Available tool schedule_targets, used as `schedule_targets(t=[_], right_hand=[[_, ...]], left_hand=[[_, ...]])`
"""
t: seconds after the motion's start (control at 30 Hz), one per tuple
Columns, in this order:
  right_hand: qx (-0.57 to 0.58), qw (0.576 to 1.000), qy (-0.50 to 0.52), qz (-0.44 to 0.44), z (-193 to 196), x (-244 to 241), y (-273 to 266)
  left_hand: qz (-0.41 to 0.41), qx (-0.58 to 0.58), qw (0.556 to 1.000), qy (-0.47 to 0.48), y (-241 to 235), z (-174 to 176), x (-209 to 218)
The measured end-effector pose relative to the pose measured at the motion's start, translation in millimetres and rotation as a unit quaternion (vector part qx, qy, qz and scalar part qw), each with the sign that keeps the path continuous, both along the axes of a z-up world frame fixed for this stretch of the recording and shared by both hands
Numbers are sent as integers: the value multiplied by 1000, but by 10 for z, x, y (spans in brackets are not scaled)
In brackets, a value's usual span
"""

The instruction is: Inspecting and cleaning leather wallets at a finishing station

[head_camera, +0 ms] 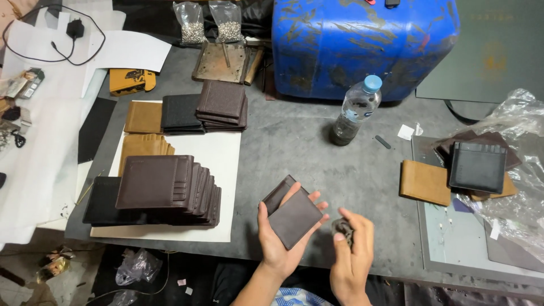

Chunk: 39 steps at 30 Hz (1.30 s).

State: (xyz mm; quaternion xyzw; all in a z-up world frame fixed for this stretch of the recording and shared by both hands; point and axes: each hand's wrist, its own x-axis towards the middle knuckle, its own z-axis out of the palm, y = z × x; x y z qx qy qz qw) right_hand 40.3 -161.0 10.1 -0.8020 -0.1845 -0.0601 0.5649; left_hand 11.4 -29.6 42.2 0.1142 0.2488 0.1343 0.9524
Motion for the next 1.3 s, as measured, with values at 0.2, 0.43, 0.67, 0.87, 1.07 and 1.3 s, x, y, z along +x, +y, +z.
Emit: schedule_targets(t=[0.2, 0.43, 0.67, 0.87, 1.07, 1.3], right_hand=[[-111, 937, -168, 287, -65, -428, 311], [-186, 901, -230, 318, -59, -184, 334], [-190, 902, -226, 316, -119, 59, 344], [-93, 907, -175, 371, 112, -269, 345], [-193, 909, -235, 284, -359, -38, 236], [-123, 896, -236, 354, -160, -426, 232]], left_hand=[[13, -32, 999, -5, 4, -243, 85], [-12, 48, 984, -170, -39, -361, -93], [-2, 80, 988, -132, 13, -372, -109], [3, 66, 989, -133, 79, -382, -130], [62, 25, 995, -75, 161, -189, -199], [48, 52, 966, -248, 124, -305, -204]])
